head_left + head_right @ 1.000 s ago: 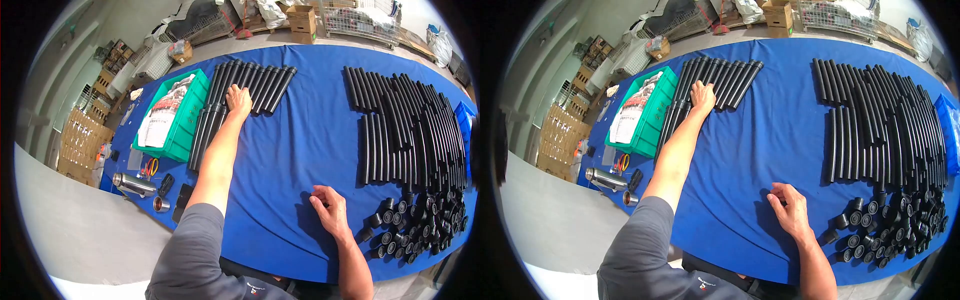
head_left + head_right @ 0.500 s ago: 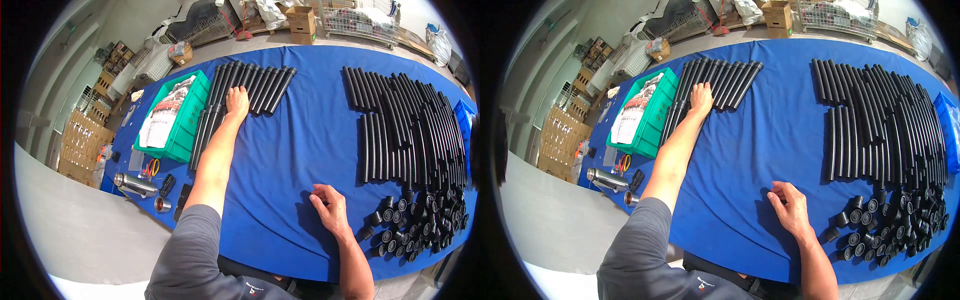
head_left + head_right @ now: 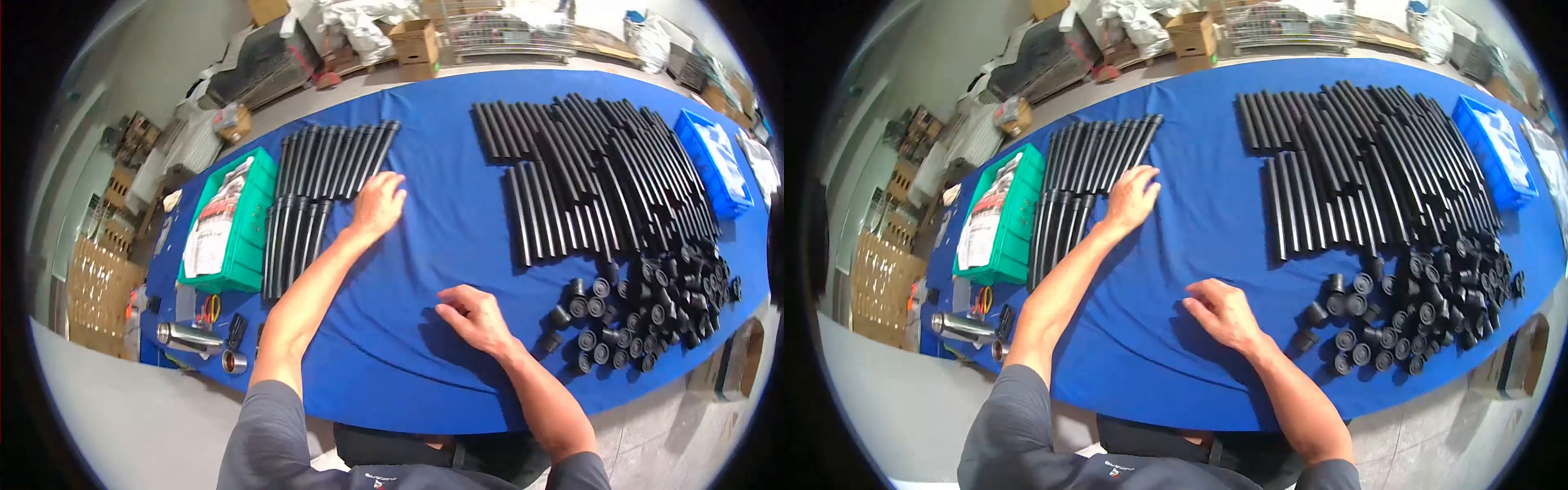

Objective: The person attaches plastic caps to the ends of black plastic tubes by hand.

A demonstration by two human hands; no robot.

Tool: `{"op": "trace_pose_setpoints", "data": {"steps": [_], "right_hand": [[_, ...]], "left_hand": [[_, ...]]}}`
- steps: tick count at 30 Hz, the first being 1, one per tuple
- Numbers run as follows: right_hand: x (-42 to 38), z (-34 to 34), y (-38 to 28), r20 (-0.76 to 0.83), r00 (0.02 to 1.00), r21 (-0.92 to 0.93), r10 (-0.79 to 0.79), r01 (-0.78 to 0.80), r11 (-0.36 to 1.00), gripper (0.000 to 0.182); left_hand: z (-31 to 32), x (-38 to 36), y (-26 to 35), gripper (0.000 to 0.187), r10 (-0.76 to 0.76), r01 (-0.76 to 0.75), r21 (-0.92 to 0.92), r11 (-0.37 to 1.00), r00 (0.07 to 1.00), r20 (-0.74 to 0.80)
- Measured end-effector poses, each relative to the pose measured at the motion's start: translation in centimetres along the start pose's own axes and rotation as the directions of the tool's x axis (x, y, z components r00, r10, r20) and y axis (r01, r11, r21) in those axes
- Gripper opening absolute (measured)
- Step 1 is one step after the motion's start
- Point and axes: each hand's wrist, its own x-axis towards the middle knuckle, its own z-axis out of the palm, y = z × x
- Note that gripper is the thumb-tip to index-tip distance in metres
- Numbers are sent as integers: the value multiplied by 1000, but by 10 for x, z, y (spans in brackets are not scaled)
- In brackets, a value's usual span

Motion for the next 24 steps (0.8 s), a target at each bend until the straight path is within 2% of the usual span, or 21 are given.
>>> {"op": "trace_pose_setpoints", "data": {"steps": [2, 4, 6, 7, 11, 13, 14, 16, 17, 20, 21, 24], "right_hand": [[0, -1, 3, 64, 996, -112, -66, 73, 991, 24], [-1, 0, 4, 75, 985, -189, -154, 165, 968, 22], [-1, 4, 14, 77, 966, -264, -249, 260, 929, 21], [-2, 1, 7, 96, 975, -276, -200, 219, 936, 21], [-1, 2, 18, 31, 961, -233, -275, 274, 933, 20], [0, 1, 13, 55, 968, -256, -245, 251, 933, 19], [0, 0, 12, 71, 972, -280, -224, 235, 931, 19], [3, 2, 16, 51, 976, -243, -214, 220, 945, 20], [3, 4, 19, 44, 977, -221, -207, 212, 952, 20], [2, 10, 26, -24, 964, -151, -265, 258, 954, 21], [1, 14, 32, -26, 983, -162, -183, 176, 971, 25], [-6, 14, 35, -98, 968, 274, -229, 248, 929, 30]], "left_hand": [[20, 2, 39, 34, 143, -142, -27, 990, 989, 32], [33, 12, 83, 37, 195, -188, -64, 980, 970, 142], [58, 33, 110, 39, 178, -163, -118, 980, 975, 131], [72, 47, 119, 39, 172, -152, -148, 977, 977, 127], [123, 103, 136, 41, 120, -106, -160, 981, 989, 85], [130, 118, 154, 44, 112, -101, -171, 980, 992, 62], [135, 123, 164, 45, 81, -69, -232, 970, 996, 45], [138, 134, 198, 49, 14, -6, -359, 933, 1000, 20], [145, 142, 215, 57, -67, 62, -404, 913, 998, 4], [126, 144, 286, 81, -197, 249, -329, 911, 963, 183], [138, 145, 298, 93, -215, 270, -310, 912, 956, 200], [150, 144, 328, 105, -295, 371, -190, 909, 895, 335]]}}
